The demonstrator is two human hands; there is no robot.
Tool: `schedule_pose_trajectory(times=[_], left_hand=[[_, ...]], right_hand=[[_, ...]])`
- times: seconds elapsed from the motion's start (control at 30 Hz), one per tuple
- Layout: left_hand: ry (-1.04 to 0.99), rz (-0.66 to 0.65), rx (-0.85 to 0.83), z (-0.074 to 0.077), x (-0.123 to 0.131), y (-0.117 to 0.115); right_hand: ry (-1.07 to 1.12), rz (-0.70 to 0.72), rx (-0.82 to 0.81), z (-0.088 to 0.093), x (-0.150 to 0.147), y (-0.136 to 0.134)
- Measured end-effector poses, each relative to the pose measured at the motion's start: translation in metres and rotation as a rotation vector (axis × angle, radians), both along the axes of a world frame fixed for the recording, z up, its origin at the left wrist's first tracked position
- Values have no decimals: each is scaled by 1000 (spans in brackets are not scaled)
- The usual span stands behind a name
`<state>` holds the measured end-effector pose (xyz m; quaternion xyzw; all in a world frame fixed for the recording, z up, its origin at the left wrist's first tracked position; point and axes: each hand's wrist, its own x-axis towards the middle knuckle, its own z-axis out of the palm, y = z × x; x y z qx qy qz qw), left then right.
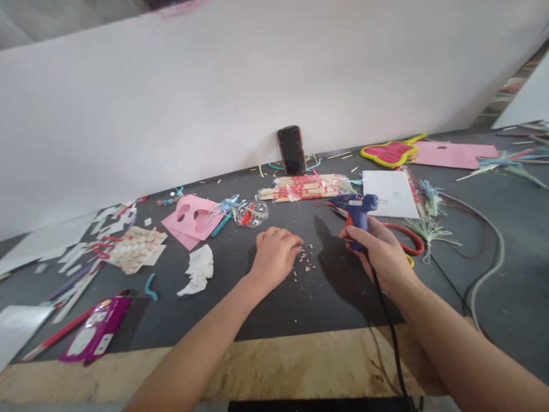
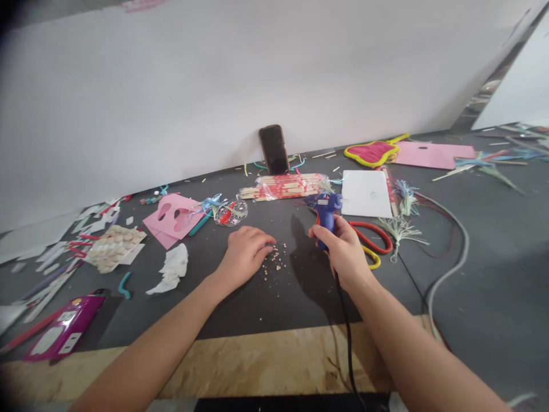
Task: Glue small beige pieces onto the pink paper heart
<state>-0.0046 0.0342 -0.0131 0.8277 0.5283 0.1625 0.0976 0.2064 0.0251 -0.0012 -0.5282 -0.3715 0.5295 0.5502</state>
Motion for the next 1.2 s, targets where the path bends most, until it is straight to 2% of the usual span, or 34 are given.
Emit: schedule_pose_trajectory(times=[0.2,0.43,0.73,0.83,1.0,1.1,1.2], left_hand=[[51,-79,63,-1,26,14],[117,-133,28,3,30,21],[27,-37,-61,7,26,17],[-184,30,-132,11,23,14],[-863,168,-468,12,12,2],[-1228,181,-612,13,5,-9],[-1460,162,-698,17,0,-21]], right_hand=[[-3,61,-19,2,-3,-4],[17,87,-16,4,-2,-6],[27,94,3,5,-2,-6],[25,95,2,5,-2,-7],[101,103,4,8,-3,-9],[140,132,1,11,-4,-11],[131,148,-9,12,-5,-12]])
